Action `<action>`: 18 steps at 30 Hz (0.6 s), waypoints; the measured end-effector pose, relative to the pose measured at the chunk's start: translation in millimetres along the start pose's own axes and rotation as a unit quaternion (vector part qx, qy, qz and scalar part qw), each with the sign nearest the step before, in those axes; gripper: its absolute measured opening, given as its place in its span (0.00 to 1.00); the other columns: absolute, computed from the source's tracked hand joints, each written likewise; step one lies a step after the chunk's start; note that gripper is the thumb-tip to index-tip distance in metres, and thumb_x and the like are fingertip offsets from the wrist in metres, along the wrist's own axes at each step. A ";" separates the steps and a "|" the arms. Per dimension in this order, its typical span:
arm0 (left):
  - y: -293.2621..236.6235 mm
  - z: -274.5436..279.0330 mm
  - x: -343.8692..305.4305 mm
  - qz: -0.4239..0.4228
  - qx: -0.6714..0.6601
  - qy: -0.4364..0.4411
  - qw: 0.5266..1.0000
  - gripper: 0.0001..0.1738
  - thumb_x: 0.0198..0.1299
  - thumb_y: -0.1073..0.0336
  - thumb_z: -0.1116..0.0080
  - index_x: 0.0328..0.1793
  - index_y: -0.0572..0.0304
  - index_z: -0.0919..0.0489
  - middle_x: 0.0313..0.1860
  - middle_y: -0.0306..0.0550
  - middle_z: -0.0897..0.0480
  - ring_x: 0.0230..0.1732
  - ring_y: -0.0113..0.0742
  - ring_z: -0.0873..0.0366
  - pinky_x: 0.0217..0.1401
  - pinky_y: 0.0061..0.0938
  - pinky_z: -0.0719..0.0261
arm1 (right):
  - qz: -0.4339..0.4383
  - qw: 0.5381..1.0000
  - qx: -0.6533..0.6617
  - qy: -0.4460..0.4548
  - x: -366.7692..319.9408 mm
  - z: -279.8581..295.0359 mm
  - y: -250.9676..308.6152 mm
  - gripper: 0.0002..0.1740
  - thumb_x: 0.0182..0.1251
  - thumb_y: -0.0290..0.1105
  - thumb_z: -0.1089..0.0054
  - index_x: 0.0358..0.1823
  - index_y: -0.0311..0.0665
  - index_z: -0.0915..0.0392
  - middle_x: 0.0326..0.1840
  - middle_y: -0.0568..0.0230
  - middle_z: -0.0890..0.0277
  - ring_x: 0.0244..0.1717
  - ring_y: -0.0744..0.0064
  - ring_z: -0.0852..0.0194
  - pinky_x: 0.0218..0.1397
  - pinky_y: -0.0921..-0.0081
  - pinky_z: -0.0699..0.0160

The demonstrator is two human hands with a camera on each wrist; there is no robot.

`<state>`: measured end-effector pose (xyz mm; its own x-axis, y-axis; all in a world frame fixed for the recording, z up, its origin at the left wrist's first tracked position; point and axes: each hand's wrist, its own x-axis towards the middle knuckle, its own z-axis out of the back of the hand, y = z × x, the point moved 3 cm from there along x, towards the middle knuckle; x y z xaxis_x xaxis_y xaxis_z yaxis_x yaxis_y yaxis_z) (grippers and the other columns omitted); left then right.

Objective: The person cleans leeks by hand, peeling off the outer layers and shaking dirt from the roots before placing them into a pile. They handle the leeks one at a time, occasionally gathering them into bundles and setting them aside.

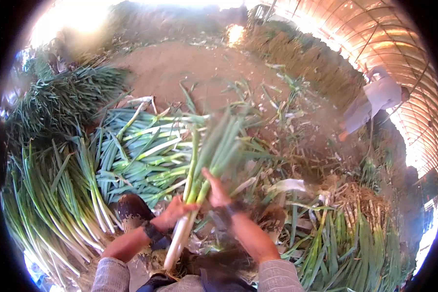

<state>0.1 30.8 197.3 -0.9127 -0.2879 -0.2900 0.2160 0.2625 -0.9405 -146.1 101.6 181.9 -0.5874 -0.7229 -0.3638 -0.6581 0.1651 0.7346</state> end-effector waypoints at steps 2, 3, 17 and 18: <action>28.6 -0.8 -28.2 0.032 -0.045 0.048 0.997 0.23 0.55 0.61 0.30 0.51 0.69 0.23 0.36 0.47 0.16 0.34 0.31 0.19 0.38 0.26 0.18 | -0.087 0.988 0.117 -0.049 -6.1 13.5 -32.6 0.27 0.63 0.42 0.34 0.59 0.37 0.30 0.52 0.56 0.23 0.53 0.61 0.25 0.57 0.61 0.22; 45.8 0.9 -40.3 0.032 -0.023 0.048 0.998 0.22 0.56 0.61 0.31 0.51 0.68 0.23 0.38 0.45 0.17 0.36 0.30 0.19 0.40 0.25 0.19 | -0.098 0.984 0.145 -0.013 -13.3 19.6 -44.0 0.27 0.64 0.41 0.35 0.59 0.37 0.30 0.52 0.57 0.23 0.53 0.61 0.25 0.57 0.60 0.23; 63.8 21.2 -175.6 -0.061 0.045 -0.055 0.996 0.39 0.63 0.59 0.39 0.75 0.64 0.43 0.64 0.52 0.28 0.65 0.42 0.30 0.56 0.33 0.21 | 0.062 0.987 0.000 0.146 -51.9 -85.6 -13.9 0.41 0.61 0.49 0.37 0.69 0.36 0.43 0.60 0.54 0.33 0.61 0.58 0.33 0.63 0.55 0.25; 45.1 37.6 -175.1 -0.076 0.046 -0.110 0.990 0.36 0.63 0.61 0.40 0.73 0.64 0.41 0.60 0.52 0.27 0.60 0.42 0.27 0.55 0.36 0.20 | 0.070 0.965 -0.019 0.252 -47.7 -113.0 -2.5 0.40 0.61 0.45 0.36 0.69 0.36 0.43 0.61 0.53 0.33 0.62 0.57 0.33 0.62 0.57 0.24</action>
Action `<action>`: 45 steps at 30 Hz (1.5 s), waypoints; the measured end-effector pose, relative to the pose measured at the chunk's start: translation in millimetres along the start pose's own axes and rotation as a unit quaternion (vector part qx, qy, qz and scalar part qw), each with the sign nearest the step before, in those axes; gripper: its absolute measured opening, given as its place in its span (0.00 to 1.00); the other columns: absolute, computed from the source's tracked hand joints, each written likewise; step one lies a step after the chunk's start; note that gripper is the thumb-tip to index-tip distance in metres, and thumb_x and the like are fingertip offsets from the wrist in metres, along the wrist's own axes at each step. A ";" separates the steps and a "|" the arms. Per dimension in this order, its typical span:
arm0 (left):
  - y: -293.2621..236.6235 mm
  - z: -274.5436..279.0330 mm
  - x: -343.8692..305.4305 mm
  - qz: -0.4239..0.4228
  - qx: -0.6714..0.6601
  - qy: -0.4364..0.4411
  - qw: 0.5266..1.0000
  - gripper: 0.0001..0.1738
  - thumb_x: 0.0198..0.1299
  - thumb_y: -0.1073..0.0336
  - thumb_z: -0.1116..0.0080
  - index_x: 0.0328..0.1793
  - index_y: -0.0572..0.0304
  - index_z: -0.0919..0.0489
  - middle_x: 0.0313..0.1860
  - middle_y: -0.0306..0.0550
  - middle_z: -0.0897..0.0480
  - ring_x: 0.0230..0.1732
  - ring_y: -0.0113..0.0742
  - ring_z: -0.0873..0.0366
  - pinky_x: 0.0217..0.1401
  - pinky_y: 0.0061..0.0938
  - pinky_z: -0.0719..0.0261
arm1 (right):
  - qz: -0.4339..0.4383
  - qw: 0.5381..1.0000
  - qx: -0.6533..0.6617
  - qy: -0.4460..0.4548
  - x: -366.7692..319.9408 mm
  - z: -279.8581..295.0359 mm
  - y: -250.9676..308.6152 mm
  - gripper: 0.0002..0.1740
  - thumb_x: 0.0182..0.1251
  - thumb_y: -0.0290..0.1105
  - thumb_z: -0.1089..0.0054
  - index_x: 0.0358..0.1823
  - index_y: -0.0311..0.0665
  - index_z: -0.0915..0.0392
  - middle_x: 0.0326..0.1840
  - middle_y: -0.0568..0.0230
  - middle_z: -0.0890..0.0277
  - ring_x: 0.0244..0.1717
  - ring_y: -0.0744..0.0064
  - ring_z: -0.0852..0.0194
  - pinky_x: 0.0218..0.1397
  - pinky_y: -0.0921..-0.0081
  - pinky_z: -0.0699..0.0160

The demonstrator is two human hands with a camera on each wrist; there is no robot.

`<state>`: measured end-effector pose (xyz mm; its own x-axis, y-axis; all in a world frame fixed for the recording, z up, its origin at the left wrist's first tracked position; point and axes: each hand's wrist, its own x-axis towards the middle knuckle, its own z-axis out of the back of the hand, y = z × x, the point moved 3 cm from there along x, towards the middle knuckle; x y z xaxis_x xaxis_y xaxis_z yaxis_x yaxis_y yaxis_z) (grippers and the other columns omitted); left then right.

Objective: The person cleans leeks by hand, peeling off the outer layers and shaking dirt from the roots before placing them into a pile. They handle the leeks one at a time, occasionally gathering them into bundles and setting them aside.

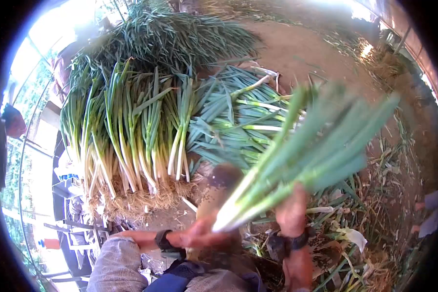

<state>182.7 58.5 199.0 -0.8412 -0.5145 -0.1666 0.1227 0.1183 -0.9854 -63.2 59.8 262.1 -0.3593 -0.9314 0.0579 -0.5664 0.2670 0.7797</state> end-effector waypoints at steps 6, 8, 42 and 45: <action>-41.1 161.3 62.1 -0.222 0.110 -0.361 0.899 0.17 0.68 0.65 0.48 0.59 0.65 0.31 0.42 0.49 0.19 0.36 0.42 0.18 0.38 0.38 0.13 | 0.075 0.916 -0.326 0.221 74.8 -91.0 -10.1 0.35 0.61 0.39 0.35 0.66 0.30 0.36 0.57 0.52 0.24 0.58 0.60 0.25 0.61 0.63 0.25; 0.1 227.9 68.0 -0.133 0.113 -0.447 0.877 0.17 0.67 0.65 0.46 0.55 0.68 0.31 0.39 0.52 0.17 0.31 0.45 0.18 0.32 0.35 0.15 | -0.081 0.866 -0.438 0.226 76.0 -47.4 -39.6 0.35 0.61 0.39 0.34 0.66 0.30 0.35 0.55 0.52 0.22 0.57 0.61 0.23 0.62 0.64 0.26; -67.9 81.7 203.2 -0.084 -0.372 -0.186 0.906 0.21 0.63 0.62 0.38 0.56 0.68 0.27 0.47 0.53 0.19 0.47 0.40 0.18 0.52 0.36 0.18 | 0.076 0.517 -0.847 0.096 335.5 286.3 -109.8 0.43 0.47 0.27 0.34 0.68 0.30 0.42 0.66 0.44 0.37 0.70 0.42 0.43 0.74 0.50 0.48; -38.9 55.7 225.8 0.103 -0.371 -0.146 0.912 0.17 0.63 0.64 0.40 0.52 0.68 0.25 0.43 0.50 0.19 0.45 0.37 0.20 0.50 0.36 0.19 | -0.017 0.485 -0.867 0.114 388.4 286.7 -111.0 0.51 0.46 0.27 0.33 0.74 0.34 0.50 0.74 0.44 0.46 0.77 0.42 0.54 0.77 0.46 0.57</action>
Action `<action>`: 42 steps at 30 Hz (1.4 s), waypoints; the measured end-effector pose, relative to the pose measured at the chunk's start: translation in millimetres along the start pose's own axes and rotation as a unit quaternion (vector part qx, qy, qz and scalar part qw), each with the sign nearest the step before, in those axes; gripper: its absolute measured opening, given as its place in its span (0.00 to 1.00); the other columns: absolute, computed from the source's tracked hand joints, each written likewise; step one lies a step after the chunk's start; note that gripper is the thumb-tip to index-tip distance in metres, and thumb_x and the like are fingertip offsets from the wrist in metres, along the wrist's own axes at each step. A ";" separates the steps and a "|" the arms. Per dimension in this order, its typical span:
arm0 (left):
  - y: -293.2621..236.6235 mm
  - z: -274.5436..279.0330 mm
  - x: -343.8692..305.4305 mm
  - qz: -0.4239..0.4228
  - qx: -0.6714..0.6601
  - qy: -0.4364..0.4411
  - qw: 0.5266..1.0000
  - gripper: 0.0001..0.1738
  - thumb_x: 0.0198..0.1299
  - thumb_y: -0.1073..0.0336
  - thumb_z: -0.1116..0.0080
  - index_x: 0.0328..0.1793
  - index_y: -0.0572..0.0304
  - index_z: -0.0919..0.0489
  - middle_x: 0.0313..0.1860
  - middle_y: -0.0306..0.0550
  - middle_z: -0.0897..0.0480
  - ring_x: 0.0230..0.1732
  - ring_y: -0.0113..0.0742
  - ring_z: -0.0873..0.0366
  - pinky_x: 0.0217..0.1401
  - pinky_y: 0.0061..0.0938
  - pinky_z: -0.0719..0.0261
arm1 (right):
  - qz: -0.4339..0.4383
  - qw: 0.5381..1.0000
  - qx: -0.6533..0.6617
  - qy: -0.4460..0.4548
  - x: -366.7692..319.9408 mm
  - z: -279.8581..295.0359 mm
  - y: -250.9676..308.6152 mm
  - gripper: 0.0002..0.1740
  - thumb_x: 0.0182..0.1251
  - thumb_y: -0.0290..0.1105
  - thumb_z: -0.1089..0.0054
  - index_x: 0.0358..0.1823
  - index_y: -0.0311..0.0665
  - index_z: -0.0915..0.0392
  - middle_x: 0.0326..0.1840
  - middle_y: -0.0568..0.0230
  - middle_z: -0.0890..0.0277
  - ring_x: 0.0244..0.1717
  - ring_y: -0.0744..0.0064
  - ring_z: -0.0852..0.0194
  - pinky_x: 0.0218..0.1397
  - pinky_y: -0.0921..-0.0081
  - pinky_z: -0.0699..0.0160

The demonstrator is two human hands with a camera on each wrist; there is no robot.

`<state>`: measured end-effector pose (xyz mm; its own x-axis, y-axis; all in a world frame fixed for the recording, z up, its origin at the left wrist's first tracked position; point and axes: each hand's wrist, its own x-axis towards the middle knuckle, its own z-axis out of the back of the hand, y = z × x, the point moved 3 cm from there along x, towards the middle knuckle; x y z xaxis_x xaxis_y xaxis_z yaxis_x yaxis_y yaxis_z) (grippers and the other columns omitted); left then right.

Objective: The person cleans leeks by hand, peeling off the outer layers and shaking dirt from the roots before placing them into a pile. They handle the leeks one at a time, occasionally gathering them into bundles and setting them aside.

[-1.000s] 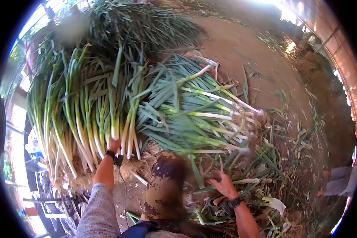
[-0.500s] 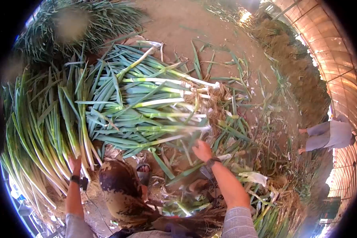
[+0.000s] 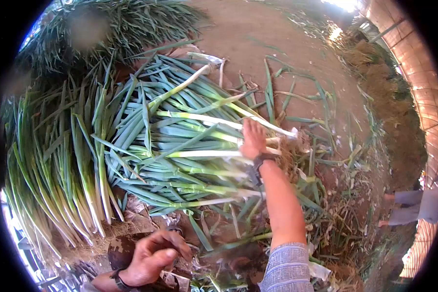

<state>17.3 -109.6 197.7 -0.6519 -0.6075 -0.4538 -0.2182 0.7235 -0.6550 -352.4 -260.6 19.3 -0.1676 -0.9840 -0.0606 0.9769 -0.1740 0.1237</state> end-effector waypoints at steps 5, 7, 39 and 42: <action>17.4 -8.1 10.7 0.079 0.031 0.023 0.996 0.10 0.69 0.65 0.44 0.52 0.61 0.25 0.39 0.39 0.18 0.38 0.23 0.22 0.40 0.19 0.24 | -0.039 0.988 0.019 0.147 28.9 -19.3 -20.8 0.59 0.41 0.36 0.28 0.75 0.39 0.53 0.75 0.43 0.46 0.77 0.45 0.52 0.76 0.44 0.53; 18.7 -7.6 16.1 0.077 0.043 0.032 0.996 0.12 0.68 0.66 0.43 0.54 0.61 0.25 0.40 0.39 0.18 0.39 0.23 0.22 0.42 0.20 0.24 | -0.013 0.986 0.019 0.163 23.7 -37.3 -24.9 0.57 0.40 0.37 0.27 0.73 0.37 0.50 0.68 0.43 0.38 0.70 0.47 0.41 0.71 0.46 0.44; 85.6 -33.4 28.8 -0.083 0.205 0.208 0.953 0.13 0.67 0.62 0.44 0.45 0.67 0.22 0.33 0.38 0.20 0.36 0.23 0.26 0.39 0.23 0.25 | 0.008 0.961 -0.240 0.139 -189.5 311.0 -2.8 0.24 0.48 0.36 0.32 0.47 0.36 0.26 0.47 0.45 0.22 0.49 0.43 0.23 0.49 0.55 0.23; 86.2 -34.2 20.0 -0.155 0.295 0.230 0.914 0.13 0.66 0.62 0.44 0.43 0.68 0.22 0.30 0.40 0.21 0.34 0.24 0.26 0.36 0.24 0.26 | -0.083 0.946 -0.246 0.192 -246.1 320.0 29.3 0.19 0.51 0.31 0.37 0.48 0.38 0.22 0.45 0.46 0.20 0.49 0.43 0.23 0.54 0.54 0.25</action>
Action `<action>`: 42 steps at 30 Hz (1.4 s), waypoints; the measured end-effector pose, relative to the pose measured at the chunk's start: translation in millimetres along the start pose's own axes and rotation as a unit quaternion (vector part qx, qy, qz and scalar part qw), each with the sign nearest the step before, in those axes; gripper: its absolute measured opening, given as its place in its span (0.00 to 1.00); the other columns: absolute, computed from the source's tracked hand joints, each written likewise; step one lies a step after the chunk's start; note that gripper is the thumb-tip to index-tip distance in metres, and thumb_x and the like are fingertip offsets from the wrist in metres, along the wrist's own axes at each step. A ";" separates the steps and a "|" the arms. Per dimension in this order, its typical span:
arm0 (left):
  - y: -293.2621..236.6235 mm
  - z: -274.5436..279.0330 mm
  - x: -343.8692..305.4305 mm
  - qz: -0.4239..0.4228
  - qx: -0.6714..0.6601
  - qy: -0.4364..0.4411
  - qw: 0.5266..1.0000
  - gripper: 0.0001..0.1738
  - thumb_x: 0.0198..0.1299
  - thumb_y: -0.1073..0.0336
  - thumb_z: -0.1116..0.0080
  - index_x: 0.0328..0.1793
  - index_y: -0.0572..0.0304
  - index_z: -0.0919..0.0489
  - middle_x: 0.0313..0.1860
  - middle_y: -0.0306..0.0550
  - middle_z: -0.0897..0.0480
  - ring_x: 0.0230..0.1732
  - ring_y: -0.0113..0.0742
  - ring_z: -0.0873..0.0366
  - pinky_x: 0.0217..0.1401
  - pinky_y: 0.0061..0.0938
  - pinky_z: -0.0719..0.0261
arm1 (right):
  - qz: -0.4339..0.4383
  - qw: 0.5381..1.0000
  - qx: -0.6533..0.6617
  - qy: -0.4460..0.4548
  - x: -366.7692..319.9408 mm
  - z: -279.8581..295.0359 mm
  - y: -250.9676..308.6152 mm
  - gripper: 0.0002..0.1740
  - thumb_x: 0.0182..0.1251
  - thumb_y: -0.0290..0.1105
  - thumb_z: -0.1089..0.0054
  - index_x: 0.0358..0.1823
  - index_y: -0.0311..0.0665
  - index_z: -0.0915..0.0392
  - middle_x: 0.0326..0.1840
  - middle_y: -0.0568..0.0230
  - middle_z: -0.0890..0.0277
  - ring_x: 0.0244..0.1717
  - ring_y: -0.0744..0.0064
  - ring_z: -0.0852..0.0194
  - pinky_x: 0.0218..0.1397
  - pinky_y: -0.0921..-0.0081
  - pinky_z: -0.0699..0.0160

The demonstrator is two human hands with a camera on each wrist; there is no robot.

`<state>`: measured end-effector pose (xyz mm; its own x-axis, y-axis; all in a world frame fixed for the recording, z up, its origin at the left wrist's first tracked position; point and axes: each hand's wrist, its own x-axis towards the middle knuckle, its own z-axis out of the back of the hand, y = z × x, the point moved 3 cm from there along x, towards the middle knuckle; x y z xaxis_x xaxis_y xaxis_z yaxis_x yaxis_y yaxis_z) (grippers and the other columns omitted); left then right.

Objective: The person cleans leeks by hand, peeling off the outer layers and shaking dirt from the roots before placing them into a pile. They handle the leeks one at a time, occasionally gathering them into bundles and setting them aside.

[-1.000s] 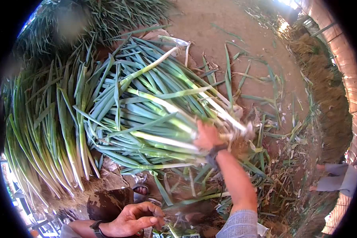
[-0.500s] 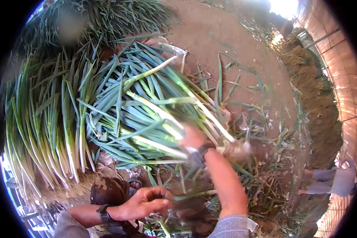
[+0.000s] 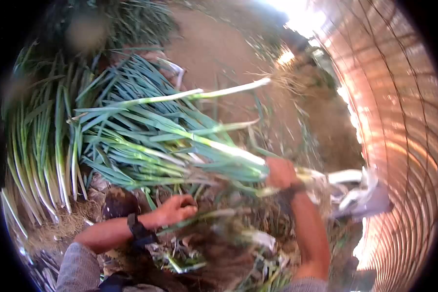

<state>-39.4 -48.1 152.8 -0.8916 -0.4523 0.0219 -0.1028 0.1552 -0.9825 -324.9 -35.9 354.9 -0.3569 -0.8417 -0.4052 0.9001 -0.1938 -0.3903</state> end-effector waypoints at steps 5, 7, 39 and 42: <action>16.8 -17.7 6.2 -0.015 0.016 0.062 0.998 0.16 0.63 0.61 0.43 0.42 0.72 0.23 0.28 0.43 0.21 0.31 0.27 0.27 0.34 0.27 0.27 | -0.037 0.996 -0.064 -0.045 -68.0 37.9 -10.3 0.15 0.49 0.29 0.37 0.41 0.40 0.22 0.41 0.49 0.21 0.45 0.45 0.21 0.51 0.54 0.24; 22.2 -34.4 8.8 -0.041 0.065 0.080 0.994 0.17 0.63 0.61 0.43 0.42 0.73 0.24 0.29 0.44 0.21 0.31 0.28 0.27 0.34 0.29 0.27 | -0.042 0.993 -0.079 -0.074 -101.1 59.1 -20.7 0.13 0.49 0.29 0.37 0.39 0.40 0.22 0.40 0.50 0.21 0.44 0.46 0.21 0.49 0.54 0.23; 148.6 -92.0 7.9 0.218 -0.495 -0.050 0.840 0.30 0.62 0.49 0.44 0.61 0.64 0.31 0.53 0.59 0.22 0.47 0.49 0.18 0.50 0.48 0.14 | -0.177 0.773 0.607 0.052 -239.0 -163.4 150.2 0.44 0.65 0.47 0.40 0.72 0.25 0.46 0.66 0.33 0.34 0.67 0.45 0.33 0.68 0.55 0.32; 165.0 -93.7 16.7 0.243 -0.480 -0.086 0.839 0.22 0.61 0.54 0.40 0.55 0.60 0.25 0.48 0.50 0.19 0.45 0.45 0.19 0.53 0.44 0.17 | -0.149 0.756 0.634 0.070 -224.3 -228.0 138.4 0.42 0.67 0.49 0.43 0.72 0.25 0.43 0.64 0.36 0.32 0.66 0.46 0.33 0.67 0.57 0.30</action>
<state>-112.7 52.2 8.4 -0.8628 -0.2385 -0.4458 -0.1274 0.9558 -0.2649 -177.3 241.0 203.3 -0.5334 -0.6216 -0.5737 0.2595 -0.7658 0.5884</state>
